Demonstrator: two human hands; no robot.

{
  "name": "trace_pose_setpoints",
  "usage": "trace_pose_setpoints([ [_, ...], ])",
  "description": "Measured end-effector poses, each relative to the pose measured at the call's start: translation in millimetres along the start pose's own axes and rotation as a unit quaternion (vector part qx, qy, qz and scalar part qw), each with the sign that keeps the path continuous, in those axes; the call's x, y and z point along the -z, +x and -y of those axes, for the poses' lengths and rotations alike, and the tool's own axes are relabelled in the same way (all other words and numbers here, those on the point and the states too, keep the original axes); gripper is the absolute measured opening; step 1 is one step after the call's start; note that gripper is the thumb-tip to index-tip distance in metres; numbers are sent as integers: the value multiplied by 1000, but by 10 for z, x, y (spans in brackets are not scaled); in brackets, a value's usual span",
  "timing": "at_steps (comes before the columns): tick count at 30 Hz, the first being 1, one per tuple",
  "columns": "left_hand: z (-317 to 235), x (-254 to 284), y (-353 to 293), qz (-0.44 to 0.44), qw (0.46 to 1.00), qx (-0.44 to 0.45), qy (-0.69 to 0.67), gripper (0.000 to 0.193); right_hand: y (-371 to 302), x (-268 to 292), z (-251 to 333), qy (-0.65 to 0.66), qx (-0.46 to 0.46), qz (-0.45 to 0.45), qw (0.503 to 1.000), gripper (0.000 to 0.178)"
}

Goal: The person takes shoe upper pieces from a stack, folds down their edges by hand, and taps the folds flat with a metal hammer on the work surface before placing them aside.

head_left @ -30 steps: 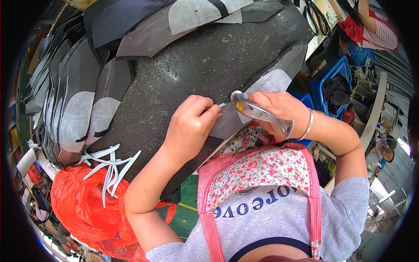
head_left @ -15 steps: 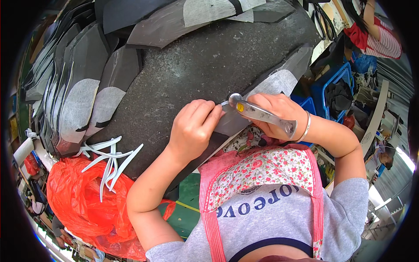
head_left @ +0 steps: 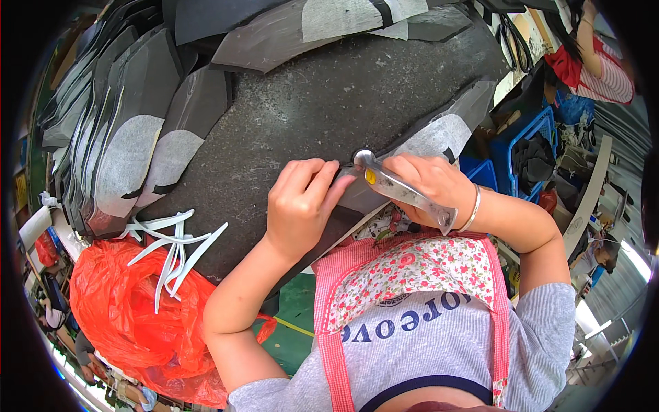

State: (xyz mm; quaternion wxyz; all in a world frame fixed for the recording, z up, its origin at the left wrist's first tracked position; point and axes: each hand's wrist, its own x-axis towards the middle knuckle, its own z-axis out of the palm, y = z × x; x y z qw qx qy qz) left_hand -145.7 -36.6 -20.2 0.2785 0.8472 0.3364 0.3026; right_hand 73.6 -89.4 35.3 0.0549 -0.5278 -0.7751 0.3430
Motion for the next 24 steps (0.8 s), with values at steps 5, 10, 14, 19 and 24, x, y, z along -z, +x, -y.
trace_pose_setpoints([
  [5, -21, -15, -42, -4, 999, 43, -17, 21, 18, 38, 17, 13, -11, 14, 1000, 48],
  [10, -2, -43, -66, -12, 999, 7, -41, 21, 24, 36, -11, 30, -15, 21, 999, 49],
  [14, -63, -6, -63, 20, 998, -54, 16, 21, 45, 43, -47, 18, 27, -45, 998, 34],
  [19, -135, 8, -81, 71, 979, -140, 128, 29, 96, 47, -2, 0, 60, -3, 998, 46],
  [24, -234, -54, -127, 87, 970, -142, 175, 29, 115, 120, -15, -1, 90, -22, 996, 41],
])
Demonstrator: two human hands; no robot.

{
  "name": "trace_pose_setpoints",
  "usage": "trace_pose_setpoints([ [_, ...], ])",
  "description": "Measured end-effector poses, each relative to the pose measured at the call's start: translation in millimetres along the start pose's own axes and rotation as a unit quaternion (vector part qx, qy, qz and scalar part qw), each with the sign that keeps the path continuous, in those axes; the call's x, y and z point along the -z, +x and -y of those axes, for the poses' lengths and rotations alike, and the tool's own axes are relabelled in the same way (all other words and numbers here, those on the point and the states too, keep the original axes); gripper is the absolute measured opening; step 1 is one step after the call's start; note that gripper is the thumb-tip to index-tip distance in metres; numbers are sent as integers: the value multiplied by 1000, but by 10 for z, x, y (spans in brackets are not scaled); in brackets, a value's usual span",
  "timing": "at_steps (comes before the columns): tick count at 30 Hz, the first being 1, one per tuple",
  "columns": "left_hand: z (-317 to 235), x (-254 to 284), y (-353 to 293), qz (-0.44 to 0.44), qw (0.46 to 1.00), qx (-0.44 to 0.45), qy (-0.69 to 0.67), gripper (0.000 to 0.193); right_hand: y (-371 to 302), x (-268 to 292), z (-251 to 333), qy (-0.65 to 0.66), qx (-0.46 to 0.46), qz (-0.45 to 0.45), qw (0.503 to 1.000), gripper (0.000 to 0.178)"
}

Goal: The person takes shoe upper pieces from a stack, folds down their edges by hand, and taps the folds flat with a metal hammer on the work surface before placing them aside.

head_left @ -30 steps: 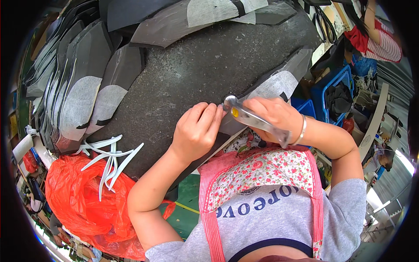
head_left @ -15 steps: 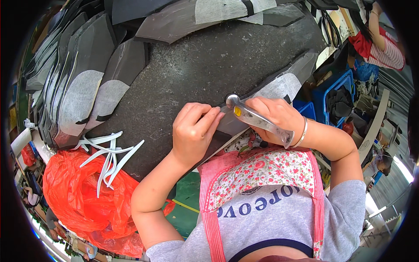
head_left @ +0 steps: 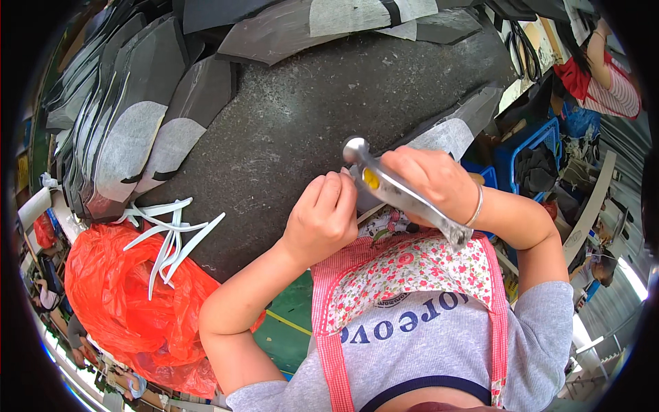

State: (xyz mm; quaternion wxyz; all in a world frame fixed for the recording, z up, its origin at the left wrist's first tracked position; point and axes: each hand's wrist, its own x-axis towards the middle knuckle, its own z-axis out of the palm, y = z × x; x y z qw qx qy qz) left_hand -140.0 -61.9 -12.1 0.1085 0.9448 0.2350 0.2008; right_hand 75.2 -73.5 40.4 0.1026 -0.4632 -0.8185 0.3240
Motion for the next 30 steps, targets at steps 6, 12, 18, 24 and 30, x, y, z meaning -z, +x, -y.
trace_pose_setpoints([
  [6, -13, 72, 84, 11, 1000, -3, 4, 29, -49, -49, -72, -4, -19, -3, 1000, 39],
  [12, -390, -107, 656, -7, 990, 89, -106, 53, -313, 236, -317, -4, 29, -262, 965, 23],
  [18, -343, -290, 1041, 28, 965, 138, -221, 58, -875, 672, -362, 60, -205, -410, 887, 18],
  [24, 100, 623, 1598, -259, 966, 21, 5, 60, -1268, 825, -555, 263, -177, -617, 720, 26],
  [30, 947, -63, 1747, -153, 974, 98, 136, 56, -1129, 720, -538, 303, -185, -562, 747, 26],
])
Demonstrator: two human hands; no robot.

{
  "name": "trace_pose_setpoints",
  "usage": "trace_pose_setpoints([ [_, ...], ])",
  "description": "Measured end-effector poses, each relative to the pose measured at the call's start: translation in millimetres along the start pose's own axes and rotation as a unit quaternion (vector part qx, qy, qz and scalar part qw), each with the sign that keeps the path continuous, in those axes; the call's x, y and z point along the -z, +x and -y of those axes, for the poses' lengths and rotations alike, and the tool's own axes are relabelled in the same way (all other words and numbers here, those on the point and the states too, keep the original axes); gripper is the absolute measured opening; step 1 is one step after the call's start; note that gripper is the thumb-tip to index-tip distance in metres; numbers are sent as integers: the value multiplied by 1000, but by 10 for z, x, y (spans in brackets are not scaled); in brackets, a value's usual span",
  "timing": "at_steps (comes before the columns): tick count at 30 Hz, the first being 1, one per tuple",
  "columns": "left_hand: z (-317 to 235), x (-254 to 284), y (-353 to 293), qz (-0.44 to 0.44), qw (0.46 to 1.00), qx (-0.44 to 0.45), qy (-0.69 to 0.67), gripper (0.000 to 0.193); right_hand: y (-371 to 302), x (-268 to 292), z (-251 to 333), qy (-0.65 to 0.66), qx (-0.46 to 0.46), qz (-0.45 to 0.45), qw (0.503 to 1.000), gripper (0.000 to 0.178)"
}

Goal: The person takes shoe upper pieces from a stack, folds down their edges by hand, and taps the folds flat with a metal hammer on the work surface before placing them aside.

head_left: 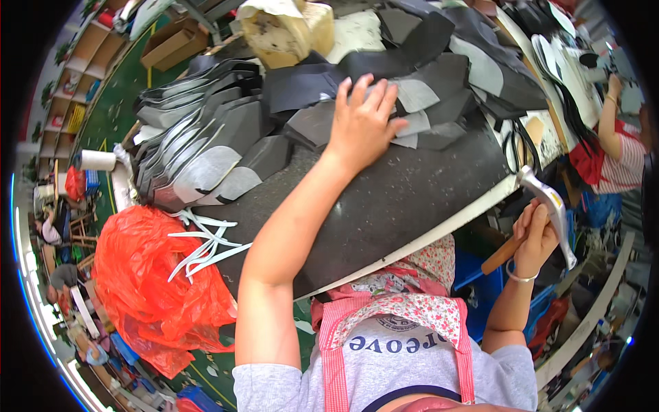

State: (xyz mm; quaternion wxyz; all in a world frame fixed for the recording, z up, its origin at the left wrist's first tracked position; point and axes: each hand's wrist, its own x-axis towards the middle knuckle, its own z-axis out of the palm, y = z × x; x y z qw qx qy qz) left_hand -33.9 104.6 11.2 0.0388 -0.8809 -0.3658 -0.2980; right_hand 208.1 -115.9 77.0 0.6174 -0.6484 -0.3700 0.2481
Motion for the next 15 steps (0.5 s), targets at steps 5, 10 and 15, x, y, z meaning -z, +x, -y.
trace_pose_setpoints([
  [5, 129, 488, -229, -77, 995, 57, 14, 50, -24, -121, -124, -107, 34, 34, 993, 16],
  [10, 899, 1147, -1014, -44, 889, 257, 376, 46, 36, -611, 121, -212, 66, 115, 968, 17],
  [15, 966, 1478, -1313, 26, 918, 239, 314, 39, -35, -1510, 324, -156, 209, 315, 913, 17],
])
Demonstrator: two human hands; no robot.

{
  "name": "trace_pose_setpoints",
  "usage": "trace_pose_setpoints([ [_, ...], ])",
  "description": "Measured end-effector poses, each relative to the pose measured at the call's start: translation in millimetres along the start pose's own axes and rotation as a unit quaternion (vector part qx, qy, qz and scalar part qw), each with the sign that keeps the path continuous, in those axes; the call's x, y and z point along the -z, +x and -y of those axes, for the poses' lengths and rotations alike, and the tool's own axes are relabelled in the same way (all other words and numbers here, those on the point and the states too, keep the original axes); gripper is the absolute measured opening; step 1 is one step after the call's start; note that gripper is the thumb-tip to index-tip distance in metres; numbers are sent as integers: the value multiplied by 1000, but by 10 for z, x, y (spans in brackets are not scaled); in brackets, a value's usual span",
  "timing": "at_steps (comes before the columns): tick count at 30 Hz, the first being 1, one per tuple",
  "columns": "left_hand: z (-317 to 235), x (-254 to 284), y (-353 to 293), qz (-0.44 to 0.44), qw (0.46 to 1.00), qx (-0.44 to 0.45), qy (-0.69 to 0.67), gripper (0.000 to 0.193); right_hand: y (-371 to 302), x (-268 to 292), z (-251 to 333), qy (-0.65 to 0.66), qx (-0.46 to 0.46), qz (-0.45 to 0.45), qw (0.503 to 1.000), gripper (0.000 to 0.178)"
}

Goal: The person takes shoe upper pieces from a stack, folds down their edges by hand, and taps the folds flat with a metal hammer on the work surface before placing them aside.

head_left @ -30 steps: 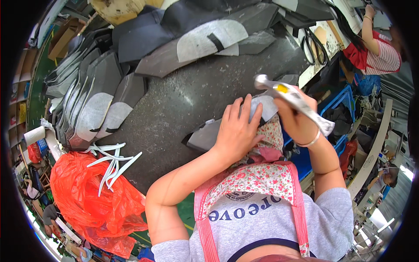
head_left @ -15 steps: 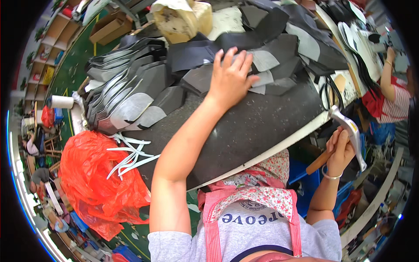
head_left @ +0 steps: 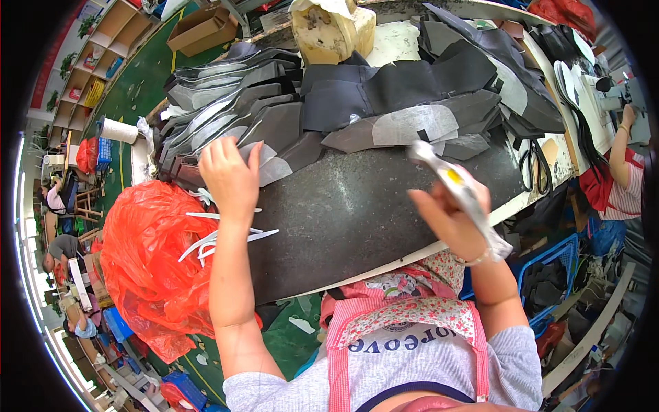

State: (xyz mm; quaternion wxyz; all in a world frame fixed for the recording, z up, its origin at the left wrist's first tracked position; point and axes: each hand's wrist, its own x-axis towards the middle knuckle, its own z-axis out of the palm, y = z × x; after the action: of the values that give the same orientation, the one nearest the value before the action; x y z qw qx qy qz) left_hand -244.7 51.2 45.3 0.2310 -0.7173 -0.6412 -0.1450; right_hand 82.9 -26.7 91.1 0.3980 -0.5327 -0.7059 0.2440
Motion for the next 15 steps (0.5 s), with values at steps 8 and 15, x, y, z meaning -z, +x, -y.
trace_pose_setpoints([
  [8, 216, 344, -45, 110, 935, -75, -328, 37, 860, -1260, 519, 67, 337, 33, 939, 15],
  [15, 648, 454, 3, 296, 837, 59, -456, 35, 728, -1590, 490, -103, 366, 17, 925, 13],
])
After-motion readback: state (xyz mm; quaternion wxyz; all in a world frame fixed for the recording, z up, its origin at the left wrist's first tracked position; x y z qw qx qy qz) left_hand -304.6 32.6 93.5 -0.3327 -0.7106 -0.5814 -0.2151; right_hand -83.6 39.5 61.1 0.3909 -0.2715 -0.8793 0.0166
